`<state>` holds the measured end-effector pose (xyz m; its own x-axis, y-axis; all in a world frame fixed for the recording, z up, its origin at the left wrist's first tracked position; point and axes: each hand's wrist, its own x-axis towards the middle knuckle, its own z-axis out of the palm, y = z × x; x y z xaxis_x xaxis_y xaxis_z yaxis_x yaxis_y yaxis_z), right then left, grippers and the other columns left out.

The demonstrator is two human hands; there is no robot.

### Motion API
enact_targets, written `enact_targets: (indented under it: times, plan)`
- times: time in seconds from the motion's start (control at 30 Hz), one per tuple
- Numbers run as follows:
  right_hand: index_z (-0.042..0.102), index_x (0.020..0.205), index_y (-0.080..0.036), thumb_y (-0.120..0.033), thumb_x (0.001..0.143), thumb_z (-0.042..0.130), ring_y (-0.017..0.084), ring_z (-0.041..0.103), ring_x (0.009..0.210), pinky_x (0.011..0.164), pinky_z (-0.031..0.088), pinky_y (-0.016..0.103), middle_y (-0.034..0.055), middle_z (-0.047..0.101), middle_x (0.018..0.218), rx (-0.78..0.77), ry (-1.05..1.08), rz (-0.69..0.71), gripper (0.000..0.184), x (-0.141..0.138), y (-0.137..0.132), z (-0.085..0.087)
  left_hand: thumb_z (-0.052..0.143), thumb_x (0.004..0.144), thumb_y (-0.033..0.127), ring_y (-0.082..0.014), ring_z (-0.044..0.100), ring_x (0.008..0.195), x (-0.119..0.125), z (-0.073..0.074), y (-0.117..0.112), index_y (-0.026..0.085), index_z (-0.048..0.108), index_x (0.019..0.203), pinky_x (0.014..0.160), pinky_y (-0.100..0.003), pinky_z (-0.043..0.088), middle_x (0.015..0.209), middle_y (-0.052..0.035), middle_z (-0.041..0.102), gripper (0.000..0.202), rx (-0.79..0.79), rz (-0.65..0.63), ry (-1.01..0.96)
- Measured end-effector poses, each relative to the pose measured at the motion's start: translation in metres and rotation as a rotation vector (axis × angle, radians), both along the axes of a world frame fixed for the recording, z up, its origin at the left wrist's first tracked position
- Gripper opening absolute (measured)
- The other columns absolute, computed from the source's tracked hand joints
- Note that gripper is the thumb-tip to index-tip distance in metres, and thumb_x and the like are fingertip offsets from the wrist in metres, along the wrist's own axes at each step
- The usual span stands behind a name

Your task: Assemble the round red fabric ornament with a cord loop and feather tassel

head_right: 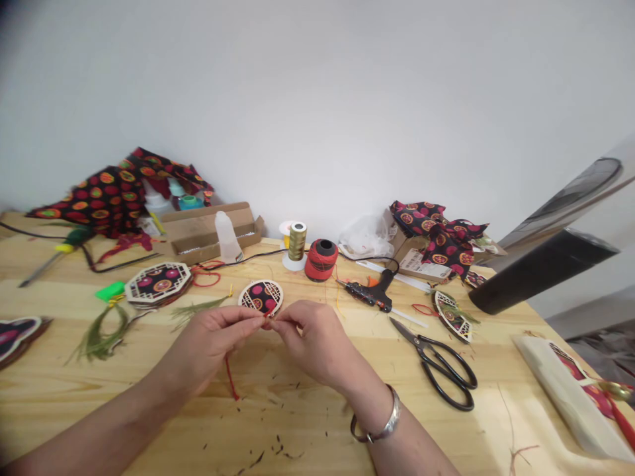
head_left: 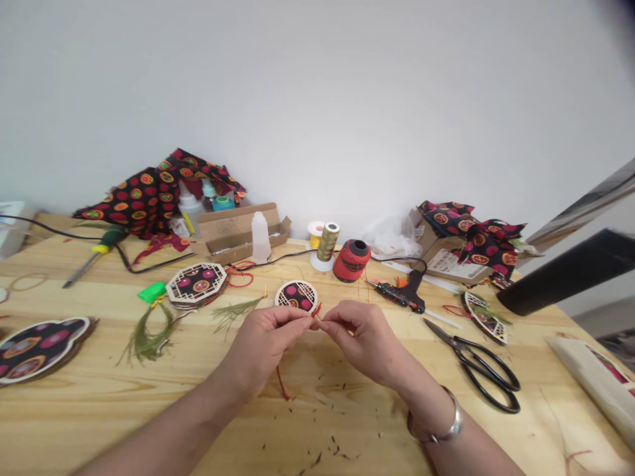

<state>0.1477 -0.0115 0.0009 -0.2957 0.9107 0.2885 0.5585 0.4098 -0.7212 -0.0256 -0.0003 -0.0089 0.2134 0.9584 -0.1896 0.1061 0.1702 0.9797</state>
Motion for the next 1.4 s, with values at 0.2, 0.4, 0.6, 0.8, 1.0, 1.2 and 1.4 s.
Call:
enact_targets:
  times: [0.2, 0.4, 0.6, 0.8, 1.0, 1.2, 1.4]
  plan:
    - [0.063, 0.077, -0.018, -0.019, 0.087, 0.049, 0.01, 0.053, 0.062, 0.058, 0.037, 0.021, 0.0008, 0.063, 0.07, 0.073, -0.115, -0.002, 0.017, 0.0004, -0.0034, -0.0011, 0.063, 0.072, 0.033, -0.0173, 0.06, 0.075, 0.0007, 0.0031, 0.0002, 0.023, 0.074, 0.073, 0.07, -0.026, 0.044, 0.076, 0.0005, 0.073, 0.015, 0.076, 0.017, 0.107]
    - [0.06, 0.078, -0.018, -0.018, 0.088, 0.047, 0.011, 0.054, 0.063, 0.06, 0.037, 0.022, 0.0018, 0.064, 0.072, 0.104, -0.176, 0.014, 0.017, 0.0002, -0.0058, 0.0002, 0.063, 0.071, 0.033, -0.0206, 0.063, 0.081, 0.0017, 0.0082, -0.0002, 0.025, 0.075, 0.075, 0.076, -0.029, 0.046, 0.08, 0.001, 0.075, 0.015, 0.109, 0.026, 0.187]
    - [0.06, 0.076, -0.018, -0.019, 0.088, 0.047, 0.011, 0.053, 0.06, 0.058, 0.037, 0.021, 0.001, 0.063, 0.068, 0.072, -0.192, -0.009, 0.017, 0.0002, -0.0045, -0.0003, 0.062, 0.072, 0.03, -0.0214, 0.063, 0.094, 0.0004, 0.0057, -0.0008, 0.025, 0.074, 0.074, 0.088, -0.031, 0.045, 0.092, 0.0, 0.074, 0.013, 0.145, -0.022, 0.129]
    - [0.061, 0.076, -0.019, -0.015, 0.086, 0.048, 0.01, 0.053, 0.061, 0.058, 0.038, 0.021, 0.0007, 0.064, 0.069, 0.072, -0.172, 0.007, 0.018, -0.0003, -0.0051, 0.0003, 0.061, 0.074, 0.026, -0.0218, 0.061, 0.099, -0.0009, 0.0037, -0.0004, 0.023, 0.074, 0.071, 0.093, -0.034, 0.043, 0.102, -0.0024, 0.07, 0.014, 0.227, -0.067, 0.084]
    - [0.062, 0.075, -0.019, -0.016, 0.087, 0.048, 0.011, 0.053, 0.06, 0.057, 0.038, 0.021, 0.0008, 0.064, 0.068, 0.067, -0.187, 0.027, 0.018, -0.0016, -0.0045, -0.0009, 0.061, 0.073, 0.023, -0.0212, 0.061, 0.095, -0.0005, 0.0047, -0.0017, 0.022, 0.072, 0.068, 0.09, -0.033, 0.044, 0.099, -0.0039, 0.069, 0.013, 0.254, -0.061, 0.081]
    - [0.06, 0.074, -0.019, -0.015, 0.088, 0.047, 0.01, 0.053, 0.061, 0.058, 0.037, 0.02, 0.0, 0.062, 0.067, 0.071, -0.191, 0.051, 0.019, -0.0027, -0.0041, -0.0006, 0.061, 0.072, 0.023, -0.0192, 0.061, 0.089, -0.0004, 0.0051, -0.0024, 0.02, 0.071, 0.065, 0.085, -0.031, 0.045, 0.091, -0.0038, 0.068, 0.012, 0.271, -0.041, 0.084]
    - [0.06, 0.076, -0.019, -0.013, 0.085, 0.048, 0.01, 0.054, 0.064, 0.061, 0.038, 0.02, 0.0, 0.065, 0.072, 0.066, -0.191, 0.063, 0.016, -0.0024, -0.0055, -0.0004, 0.061, 0.071, 0.023, -0.0191, 0.061, 0.087, 0.0009, 0.0063, -0.0015, 0.021, 0.07, 0.063, 0.085, -0.03, 0.045, 0.086, -0.0027, 0.068, 0.013, 0.256, 0.0, 0.084]
